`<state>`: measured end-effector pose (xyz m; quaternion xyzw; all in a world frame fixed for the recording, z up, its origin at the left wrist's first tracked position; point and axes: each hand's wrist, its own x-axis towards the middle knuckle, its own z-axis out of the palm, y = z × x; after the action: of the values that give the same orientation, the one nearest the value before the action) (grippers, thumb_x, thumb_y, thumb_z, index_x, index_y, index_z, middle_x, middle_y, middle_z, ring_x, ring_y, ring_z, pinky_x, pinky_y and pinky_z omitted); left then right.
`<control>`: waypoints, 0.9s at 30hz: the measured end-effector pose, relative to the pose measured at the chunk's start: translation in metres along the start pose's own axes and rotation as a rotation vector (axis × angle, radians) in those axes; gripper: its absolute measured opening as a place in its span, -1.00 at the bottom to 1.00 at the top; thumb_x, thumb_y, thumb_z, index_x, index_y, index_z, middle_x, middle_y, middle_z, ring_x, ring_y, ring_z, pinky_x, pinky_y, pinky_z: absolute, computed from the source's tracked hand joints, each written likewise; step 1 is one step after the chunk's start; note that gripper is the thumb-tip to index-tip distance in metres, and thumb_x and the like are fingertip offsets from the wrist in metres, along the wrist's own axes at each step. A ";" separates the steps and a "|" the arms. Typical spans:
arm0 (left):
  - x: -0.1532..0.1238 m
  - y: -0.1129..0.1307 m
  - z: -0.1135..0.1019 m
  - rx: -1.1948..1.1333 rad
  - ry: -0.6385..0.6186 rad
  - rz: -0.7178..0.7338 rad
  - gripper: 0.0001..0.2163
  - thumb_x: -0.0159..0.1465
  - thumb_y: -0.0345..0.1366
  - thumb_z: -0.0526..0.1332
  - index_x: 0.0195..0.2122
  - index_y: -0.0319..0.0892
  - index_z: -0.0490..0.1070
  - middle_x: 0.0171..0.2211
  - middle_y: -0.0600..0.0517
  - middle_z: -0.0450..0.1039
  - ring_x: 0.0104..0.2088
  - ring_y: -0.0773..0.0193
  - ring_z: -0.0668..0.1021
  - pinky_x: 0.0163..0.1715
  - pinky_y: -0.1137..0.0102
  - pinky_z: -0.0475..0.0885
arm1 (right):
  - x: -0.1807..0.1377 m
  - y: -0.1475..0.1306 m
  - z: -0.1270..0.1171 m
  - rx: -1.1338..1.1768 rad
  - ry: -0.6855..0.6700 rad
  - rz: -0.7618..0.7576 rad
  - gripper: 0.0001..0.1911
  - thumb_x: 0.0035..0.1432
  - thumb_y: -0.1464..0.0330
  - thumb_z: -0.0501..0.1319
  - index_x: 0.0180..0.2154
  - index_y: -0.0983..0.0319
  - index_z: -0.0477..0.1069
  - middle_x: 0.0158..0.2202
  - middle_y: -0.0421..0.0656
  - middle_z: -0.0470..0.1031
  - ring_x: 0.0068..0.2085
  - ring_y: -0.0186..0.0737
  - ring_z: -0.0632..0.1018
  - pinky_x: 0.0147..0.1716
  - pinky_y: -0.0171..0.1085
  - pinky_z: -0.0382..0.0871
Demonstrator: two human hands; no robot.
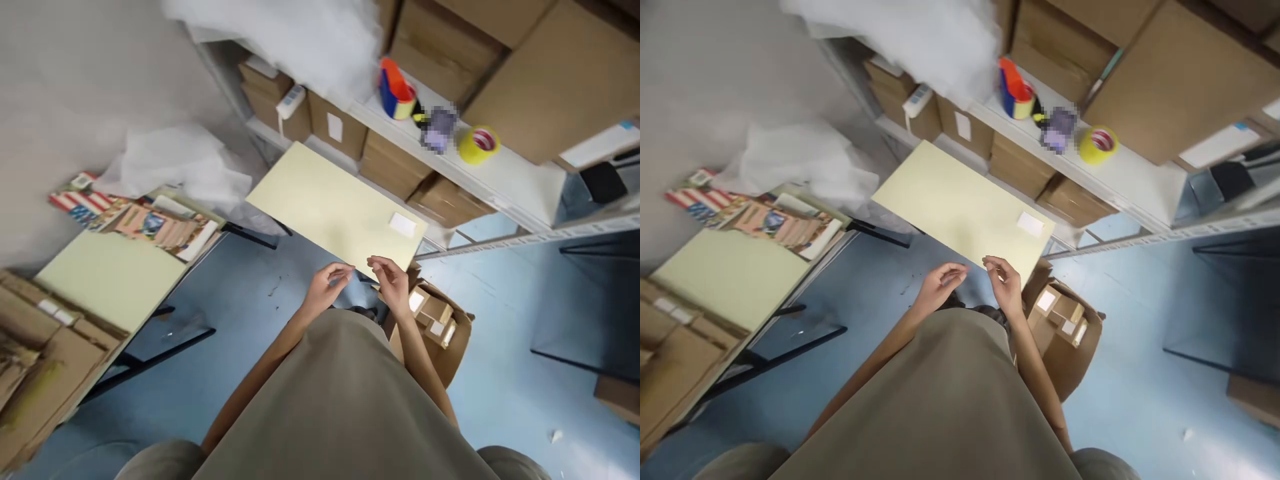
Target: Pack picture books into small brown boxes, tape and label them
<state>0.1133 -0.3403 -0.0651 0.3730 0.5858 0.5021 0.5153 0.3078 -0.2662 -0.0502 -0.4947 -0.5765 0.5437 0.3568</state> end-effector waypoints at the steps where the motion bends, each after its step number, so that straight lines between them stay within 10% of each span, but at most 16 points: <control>1: -0.001 0.004 -0.019 -0.012 0.025 0.009 -0.70 0.40 0.05 0.40 -0.09 -0.07 0.64 0.07 -0.12 0.74 0.12 0.00 0.75 0.29 0.08 0.63 | 0.007 -0.007 0.019 -0.001 -0.026 -0.016 -0.60 0.44 -0.04 0.36 0.03 0.10 0.68 0.04 -0.04 0.78 0.07 0.01 0.75 0.13 -0.01 0.65; 8: 0.003 0.020 -0.131 -0.084 0.230 0.075 -0.71 0.38 0.05 0.41 -0.15 -0.07 0.63 0.05 -0.12 0.75 0.11 -0.01 0.74 0.26 0.06 0.62 | 0.048 -0.041 0.131 -0.016 -0.188 -0.072 -0.64 0.45 -0.02 0.36 0.00 0.08 0.69 0.01 -0.05 0.78 0.04 0.01 0.76 0.12 0.00 0.67; 27: 0.086 0.041 -0.308 -0.110 0.768 -0.013 -0.67 0.39 0.10 0.39 -0.11 -0.05 0.63 0.00 -0.13 0.74 0.07 -0.02 0.74 0.21 0.06 0.63 | 0.225 -0.078 0.325 -0.012 -0.752 0.021 -0.59 0.43 -0.06 0.37 0.01 0.10 0.69 -0.01 -0.02 0.79 0.05 0.03 0.78 0.17 0.00 0.68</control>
<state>-0.2076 -0.3124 -0.0553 0.1259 0.7106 0.6327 0.2808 -0.0727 -0.1331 -0.0522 -0.2685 -0.6654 0.6875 0.1115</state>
